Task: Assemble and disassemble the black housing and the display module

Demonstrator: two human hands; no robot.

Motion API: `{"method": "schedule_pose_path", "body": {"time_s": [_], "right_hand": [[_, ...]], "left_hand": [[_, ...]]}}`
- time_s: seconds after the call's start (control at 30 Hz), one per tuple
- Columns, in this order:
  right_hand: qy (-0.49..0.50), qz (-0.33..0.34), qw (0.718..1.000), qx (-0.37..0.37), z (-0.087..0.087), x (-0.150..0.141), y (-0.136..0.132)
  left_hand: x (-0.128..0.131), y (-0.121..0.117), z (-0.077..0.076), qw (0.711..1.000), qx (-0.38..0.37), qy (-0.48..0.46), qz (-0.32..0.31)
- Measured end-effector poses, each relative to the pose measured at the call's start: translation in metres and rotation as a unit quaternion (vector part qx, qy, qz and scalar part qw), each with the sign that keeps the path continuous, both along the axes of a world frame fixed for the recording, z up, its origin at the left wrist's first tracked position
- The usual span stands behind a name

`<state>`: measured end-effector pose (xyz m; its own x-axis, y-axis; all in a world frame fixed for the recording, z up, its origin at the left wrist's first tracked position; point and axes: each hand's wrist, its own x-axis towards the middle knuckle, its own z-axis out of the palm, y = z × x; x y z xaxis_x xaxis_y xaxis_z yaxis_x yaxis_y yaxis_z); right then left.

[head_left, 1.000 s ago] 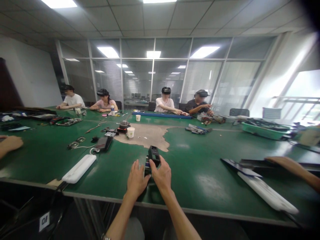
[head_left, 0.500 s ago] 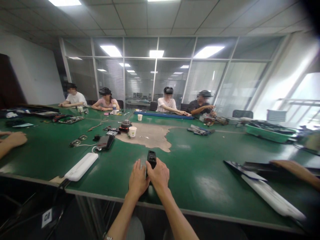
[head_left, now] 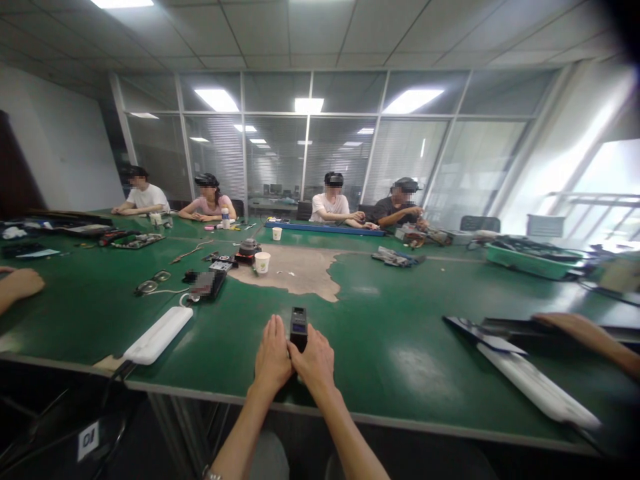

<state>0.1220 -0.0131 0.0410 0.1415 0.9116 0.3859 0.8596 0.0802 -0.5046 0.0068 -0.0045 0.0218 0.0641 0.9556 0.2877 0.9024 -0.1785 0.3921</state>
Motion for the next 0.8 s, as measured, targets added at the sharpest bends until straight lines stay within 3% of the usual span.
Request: {"method": "schedule_pose_path", "body": {"time_s": [0.47,0.8], "right_hand": [[0.049,-0.004,0.997,0.054,0.003,-0.004,0.0],[0.089,0.03,0.989,0.116,0.04,0.011,0.01]], "left_hand": [[0.0,0.001,-0.005,1.0,0.011,-0.009,-0.001],[0.002,-0.002,0.002,1.0,-0.02,-0.003,0.003]]}}
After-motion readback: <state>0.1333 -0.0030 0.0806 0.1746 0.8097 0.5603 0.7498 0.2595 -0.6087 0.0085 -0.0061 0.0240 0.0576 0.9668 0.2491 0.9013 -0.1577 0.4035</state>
